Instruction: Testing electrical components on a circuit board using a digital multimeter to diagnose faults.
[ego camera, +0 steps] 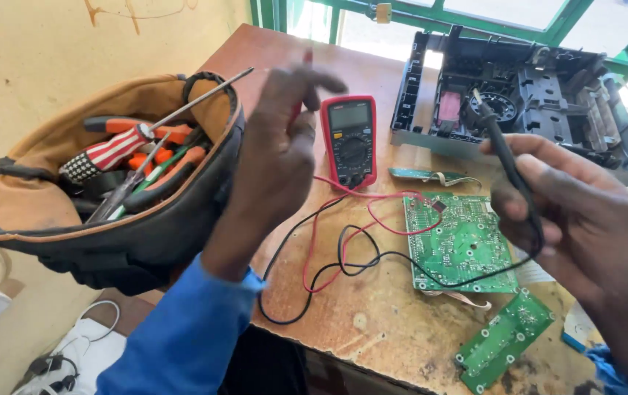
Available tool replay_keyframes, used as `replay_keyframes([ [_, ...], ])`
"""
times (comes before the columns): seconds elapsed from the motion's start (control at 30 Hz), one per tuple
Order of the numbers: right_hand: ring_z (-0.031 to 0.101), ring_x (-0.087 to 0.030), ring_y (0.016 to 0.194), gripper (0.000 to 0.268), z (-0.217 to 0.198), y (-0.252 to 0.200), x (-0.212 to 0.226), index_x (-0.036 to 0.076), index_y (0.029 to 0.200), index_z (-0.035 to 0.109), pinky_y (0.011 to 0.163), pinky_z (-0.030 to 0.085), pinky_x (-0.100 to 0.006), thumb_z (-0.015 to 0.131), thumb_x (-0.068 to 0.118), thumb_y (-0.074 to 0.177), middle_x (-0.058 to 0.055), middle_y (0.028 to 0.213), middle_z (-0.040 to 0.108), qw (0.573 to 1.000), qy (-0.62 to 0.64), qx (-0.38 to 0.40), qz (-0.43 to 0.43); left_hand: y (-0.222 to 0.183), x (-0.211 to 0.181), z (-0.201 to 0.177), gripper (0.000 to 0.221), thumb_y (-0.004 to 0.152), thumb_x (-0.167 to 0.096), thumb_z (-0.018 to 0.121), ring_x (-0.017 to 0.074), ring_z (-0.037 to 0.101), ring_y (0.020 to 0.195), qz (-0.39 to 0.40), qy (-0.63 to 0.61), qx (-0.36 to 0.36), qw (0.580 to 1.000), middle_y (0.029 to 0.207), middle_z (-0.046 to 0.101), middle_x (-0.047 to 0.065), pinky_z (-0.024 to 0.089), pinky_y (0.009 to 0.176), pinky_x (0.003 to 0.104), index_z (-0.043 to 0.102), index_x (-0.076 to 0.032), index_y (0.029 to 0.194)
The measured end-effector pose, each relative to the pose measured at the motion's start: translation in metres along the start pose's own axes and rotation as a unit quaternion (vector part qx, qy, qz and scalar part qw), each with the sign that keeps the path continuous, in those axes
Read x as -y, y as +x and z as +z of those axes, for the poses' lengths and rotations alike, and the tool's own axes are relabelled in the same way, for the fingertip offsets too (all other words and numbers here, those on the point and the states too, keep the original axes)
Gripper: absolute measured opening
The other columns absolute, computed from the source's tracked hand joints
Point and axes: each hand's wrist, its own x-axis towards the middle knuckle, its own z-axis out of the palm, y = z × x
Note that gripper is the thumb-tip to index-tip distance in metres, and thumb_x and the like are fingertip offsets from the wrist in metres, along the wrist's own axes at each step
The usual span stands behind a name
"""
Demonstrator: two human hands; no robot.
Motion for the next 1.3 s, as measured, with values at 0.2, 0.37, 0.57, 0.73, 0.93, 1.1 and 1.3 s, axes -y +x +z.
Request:
replay_keyframes([
  [0.2,0.034,0.001,0.037,0.044,-0.026,0.012,-0.03,0.014,0.147,0.058,0.03,0.033,-0.012,0.051,0.017,0.104,-0.01,0.073,0.062,0.997,-0.03,-0.06,0.033,0.004,0.056,0.049,0.03,0.092,-0.035,0.059,0.0277,0.067,0.108,-0.248,0.097,0.006,0.964,0.118,0.059,0.011,0.049,0.096,0.044,0.065,-0.02,0.117],
  [0.37,0.043,-0.004,0.037,0.031,-0.028,0.01,-0.033,0.008,0.131,0.063,0.032,0.037,-0.014,0.056,0.014,0.101,-0.009,0.068,0.064,0.996,-0.056,-0.068,-0.004,0.003,0.071,0.052,0.023,0.093,-0.03,0.063,0.0237,0.065,0.077,-0.222,0.106,-0.039,0.968,0.112,0.057,0.01,0.053,0.08,0.042,0.058,-0.019,0.112],
  [0.57,0.062,-0.018,0.058,0.028,-0.045,0.007,-0.036,-0.004,0.11,0.068,0.037,0.047,-0.016,0.054,0.013,0.093,-0.017,0.09,0.069,0.998,0.012,-0.029,-0.046,0.006,0.102,0.05,0.027,0.098,-0.032,0.056,0.0155,0.064,0.084,-0.287,-0.038,0.027,0.957,0.104,0.065,0.006,0.056,0.078,0.033,0.065,-0.012,0.114],
  [0.73,0.07,-0.02,0.072,0.049,-0.06,0.005,-0.041,-0.009,0.122,0.062,0.054,0.057,-0.022,0.074,0.019,0.083,-0.021,0.086,0.069,0.987,0.087,0.094,-0.094,0.005,0.106,0.05,0.029,0.102,-0.033,0.05,0.0158,0.071,0.088,-0.307,-0.088,0.08,0.944,0.098,0.074,0.006,0.059,0.075,0.032,0.066,-0.009,0.106],
  [0.93,0.056,-0.015,0.059,0.037,-0.066,-0.002,-0.045,0.004,0.115,0.059,0.049,0.048,-0.022,0.078,0.025,0.091,-0.015,0.074,0.063,0.991,-0.01,0.083,-0.105,0.0,0.117,0.048,0.045,0.095,-0.052,0.054,0.0152,0.071,0.087,-0.262,-0.012,0.064,0.963,0.097,0.075,0.004,0.056,0.075,0.032,0.066,-0.009,0.106],
  [1.1,0.042,-0.009,0.049,0.032,-0.079,-0.007,-0.048,0.004,0.101,0.058,0.039,0.035,-0.022,0.064,0.036,0.1,0.0,0.08,0.049,0.984,-0.093,-0.02,-0.148,0.007,0.099,0.041,0.024,0.099,-0.015,0.05,0.0071,0.054,0.064,-0.173,-0.153,-0.122,0.965,0.084,0.06,0.003,0.04,0.047,0.021,0.065,-0.011,0.117],
  [1.3,0.041,-0.014,0.038,0.035,-0.074,-0.007,-0.026,0.007,0.106,0.056,0.042,0.037,-0.028,0.042,0.038,0.112,-0.004,0.051,0.044,0.974,-0.139,-0.059,-0.172,0.011,0.035,0.009,0.057,0.092,0.01,0.048,0.0193,0.07,0.071,-0.158,-0.542,-0.047,0.824,0.117,0.07,0.024,0.056,0.055,0.022,0.056,0.001,0.148],
])
